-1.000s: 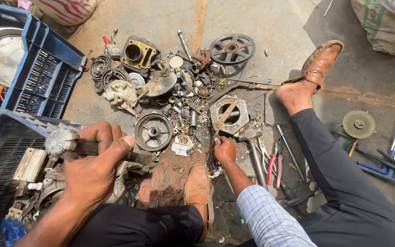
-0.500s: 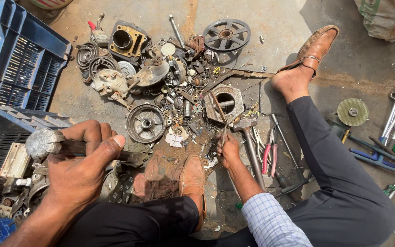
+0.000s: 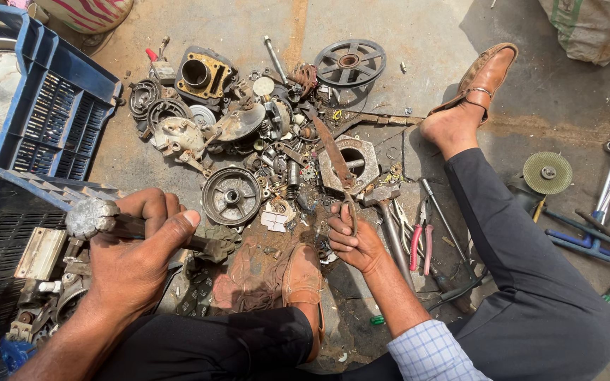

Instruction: The person sits on the ground and uses a hammer and chisel to strike a metal part held between their feet. They then use an angle grinder to cut or grind the same part, followed by using pliers to manipulate a small metal piece.

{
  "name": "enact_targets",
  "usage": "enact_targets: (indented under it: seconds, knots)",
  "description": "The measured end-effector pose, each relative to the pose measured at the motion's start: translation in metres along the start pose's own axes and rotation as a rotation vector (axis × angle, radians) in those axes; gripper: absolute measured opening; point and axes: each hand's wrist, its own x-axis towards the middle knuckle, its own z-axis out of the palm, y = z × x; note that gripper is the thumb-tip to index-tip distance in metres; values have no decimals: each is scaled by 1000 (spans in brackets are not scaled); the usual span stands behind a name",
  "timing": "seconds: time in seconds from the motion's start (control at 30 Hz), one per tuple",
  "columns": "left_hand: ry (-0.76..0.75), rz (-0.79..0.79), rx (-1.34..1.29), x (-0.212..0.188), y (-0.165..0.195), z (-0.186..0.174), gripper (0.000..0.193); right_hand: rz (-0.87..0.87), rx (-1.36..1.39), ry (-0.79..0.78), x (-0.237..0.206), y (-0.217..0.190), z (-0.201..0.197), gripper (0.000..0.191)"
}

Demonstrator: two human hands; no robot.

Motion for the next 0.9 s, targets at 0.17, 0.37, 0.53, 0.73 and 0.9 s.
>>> enact_targets:
  seconds: [0.17,0.37,0.53,0.73,0.9]
  knots:
    - [-10,26,-2,0,-3,-1,47,18,-24,-62,-7,4,35,27]
    - [-52,42,-5,3,-5,-1,46,-108,-341,-123,-17,3,56,33]
    - [-21,-8,-39,5,-4,7,44,-361,-927,-61,-23,1,72,34]
    - [-84,-89,94,12,9,21,27,-763,-1529,-44,-34,2,112,25]
    - [-194,-70,271,13,18,31,32,-779,-1603,-112,-44,12,138,22]
